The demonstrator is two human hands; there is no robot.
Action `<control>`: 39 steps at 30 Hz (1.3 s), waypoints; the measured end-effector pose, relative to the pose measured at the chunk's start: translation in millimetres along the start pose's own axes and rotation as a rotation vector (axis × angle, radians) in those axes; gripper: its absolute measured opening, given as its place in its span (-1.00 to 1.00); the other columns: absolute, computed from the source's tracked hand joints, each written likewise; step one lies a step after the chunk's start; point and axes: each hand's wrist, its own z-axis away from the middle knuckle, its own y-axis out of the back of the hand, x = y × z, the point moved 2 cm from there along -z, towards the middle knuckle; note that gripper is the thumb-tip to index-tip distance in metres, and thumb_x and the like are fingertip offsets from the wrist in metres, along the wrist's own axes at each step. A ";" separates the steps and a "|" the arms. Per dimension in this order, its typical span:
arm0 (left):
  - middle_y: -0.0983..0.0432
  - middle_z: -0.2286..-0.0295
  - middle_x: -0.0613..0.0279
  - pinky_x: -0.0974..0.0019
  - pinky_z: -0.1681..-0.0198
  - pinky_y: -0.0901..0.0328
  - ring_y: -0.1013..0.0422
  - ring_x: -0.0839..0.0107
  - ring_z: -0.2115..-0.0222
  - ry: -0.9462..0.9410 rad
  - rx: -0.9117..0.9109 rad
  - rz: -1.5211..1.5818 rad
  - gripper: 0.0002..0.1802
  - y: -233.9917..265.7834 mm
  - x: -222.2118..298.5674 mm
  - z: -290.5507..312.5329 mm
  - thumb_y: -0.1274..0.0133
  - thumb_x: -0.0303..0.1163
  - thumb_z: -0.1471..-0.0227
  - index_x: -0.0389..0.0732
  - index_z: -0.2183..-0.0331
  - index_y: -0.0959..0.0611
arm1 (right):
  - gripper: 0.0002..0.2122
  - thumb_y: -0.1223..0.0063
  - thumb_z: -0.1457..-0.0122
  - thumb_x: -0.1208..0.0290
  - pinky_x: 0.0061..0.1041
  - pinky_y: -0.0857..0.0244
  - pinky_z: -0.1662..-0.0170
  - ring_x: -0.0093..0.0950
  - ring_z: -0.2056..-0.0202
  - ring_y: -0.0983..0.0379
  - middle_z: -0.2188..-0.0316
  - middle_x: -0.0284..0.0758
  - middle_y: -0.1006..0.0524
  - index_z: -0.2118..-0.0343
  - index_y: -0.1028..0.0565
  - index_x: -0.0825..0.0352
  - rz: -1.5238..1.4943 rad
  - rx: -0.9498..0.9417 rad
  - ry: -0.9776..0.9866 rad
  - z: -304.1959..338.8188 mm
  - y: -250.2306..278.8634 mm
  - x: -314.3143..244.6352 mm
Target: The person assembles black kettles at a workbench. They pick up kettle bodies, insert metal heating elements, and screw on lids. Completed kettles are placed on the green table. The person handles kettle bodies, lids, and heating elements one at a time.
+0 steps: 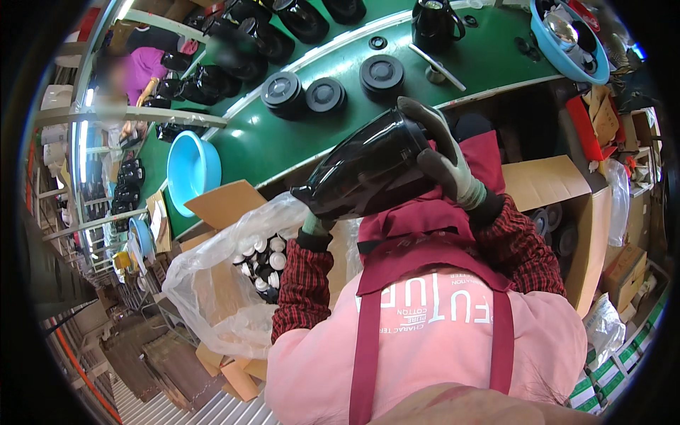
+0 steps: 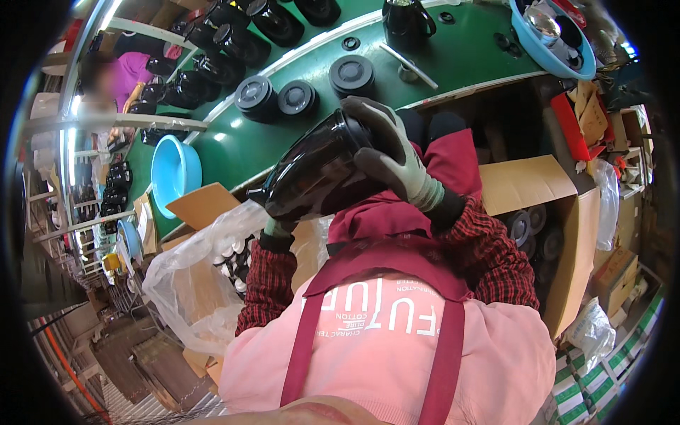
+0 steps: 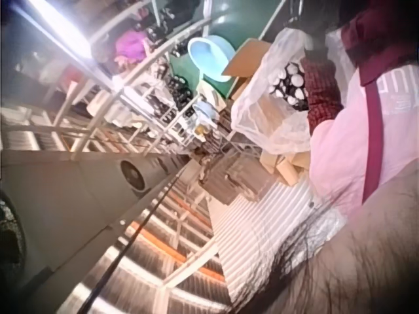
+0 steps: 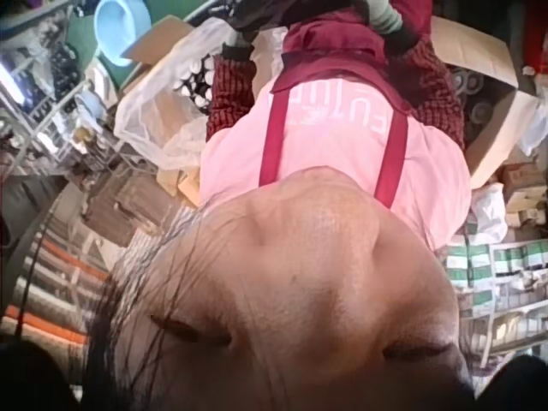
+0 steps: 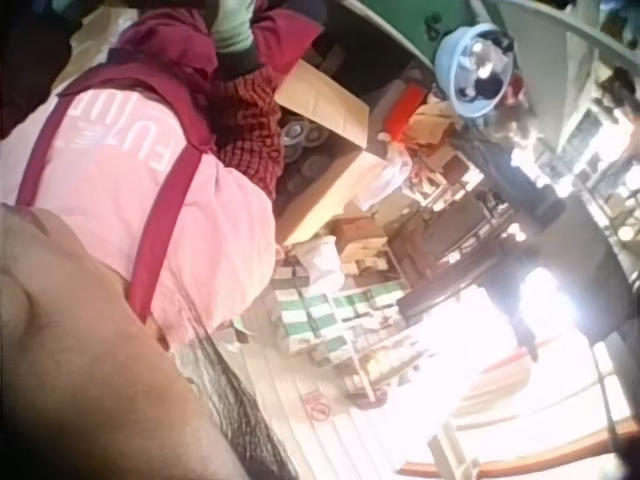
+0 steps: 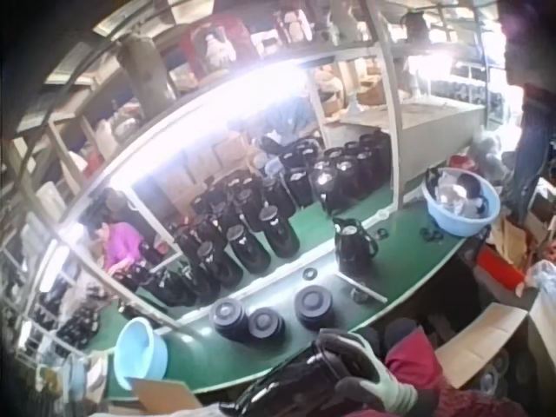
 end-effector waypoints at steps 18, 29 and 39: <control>-0.59 0.04 0.11 0.18 -0.05 -0.39 -0.53 0.18 0.06 -0.231 -0.028 -0.321 -0.49 -2.5 130.6 -72.3 -0.14 -0.21 -0.17 -0.28 -0.09 -0.58 | -0.47 -0.03 -0.33 0.29 -0.43 -0.19 -0.26 -0.36 -0.22 -0.29 -0.21 -0.22 -0.35 -0.32 -0.26 0.34 -0.460 0.110 -0.201 -1.9 3.3 12.2; -0.65 0.14 0.17 0.30 0.03 -0.42 -0.58 0.23 0.18 -0.222 0.076 -0.466 -0.59 -16.5 192.7 -93.6 -0.15 -0.40 -0.14 -0.32 -0.02 -0.63 | -0.52 0.15 -0.46 0.26 -0.44 -0.05 -0.37 -0.30 -0.38 -0.07 -0.41 -0.19 -0.08 -0.35 -0.21 0.34 -0.759 -0.154 -0.729 15.6 47.9 13.3; -0.68 0.26 0.07 0.21 0.14 -0.48 -0.62 0.19 0.27 -0.421 0.100 -0.696 -0.49 -32.0 210.6 -100.0 -0.33 -0.16 0.05 -0.31 0.14 -0.68 | -0.47 0.19 -0.46 0.36 -0.37 0.08 -0.42 -0.34 -0.39 -0.04 -0.37 -0.23 -0.16 -0.42 -0.05 0.30 -0.261 0.085 -0.594 2.9 27.6 -7.8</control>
